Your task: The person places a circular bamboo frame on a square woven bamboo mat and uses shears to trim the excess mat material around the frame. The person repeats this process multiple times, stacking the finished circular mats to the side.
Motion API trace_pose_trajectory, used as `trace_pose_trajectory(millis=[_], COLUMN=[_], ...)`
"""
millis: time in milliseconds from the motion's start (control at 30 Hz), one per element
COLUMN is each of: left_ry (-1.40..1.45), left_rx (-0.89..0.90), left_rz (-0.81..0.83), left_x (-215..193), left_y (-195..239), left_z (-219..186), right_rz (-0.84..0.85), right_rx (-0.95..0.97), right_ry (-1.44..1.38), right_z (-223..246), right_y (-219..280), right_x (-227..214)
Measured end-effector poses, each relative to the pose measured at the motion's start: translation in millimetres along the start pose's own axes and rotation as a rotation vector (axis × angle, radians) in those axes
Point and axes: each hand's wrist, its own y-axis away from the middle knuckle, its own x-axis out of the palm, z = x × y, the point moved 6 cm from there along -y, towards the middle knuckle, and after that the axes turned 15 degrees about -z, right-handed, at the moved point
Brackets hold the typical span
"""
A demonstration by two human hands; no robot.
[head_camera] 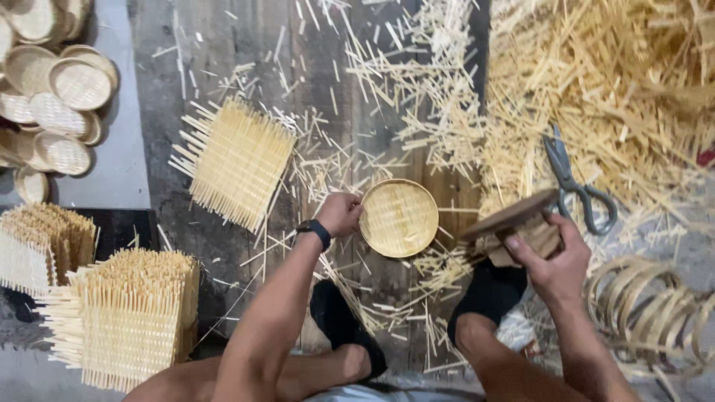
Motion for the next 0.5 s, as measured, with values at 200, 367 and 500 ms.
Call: trace_pose_trajectory(millis=[200, 367, 500], left_ry=[1.509, 0.448, 0.669], left_rx=[-0.436, -0.36, -0.68], left_rz=[-0.462, -0.174, 0.257], left_x=[-58.9, -1.0, 84.7], left_y=[-90.8, -53.4, 40.3], left_z=[-9.9, -87.5, -116.5], right_rz=[-0.024, 0.15, 0.464], right_rx=[0.036, 0.154, 0.383], right_ry=[0.069, -0.098, -0.556], right_z=[-2.8, 6.4, 20.7], right_y=[-0.6, 7.1, 19.8], right_x=[-3.6, 25.7, 77.3])
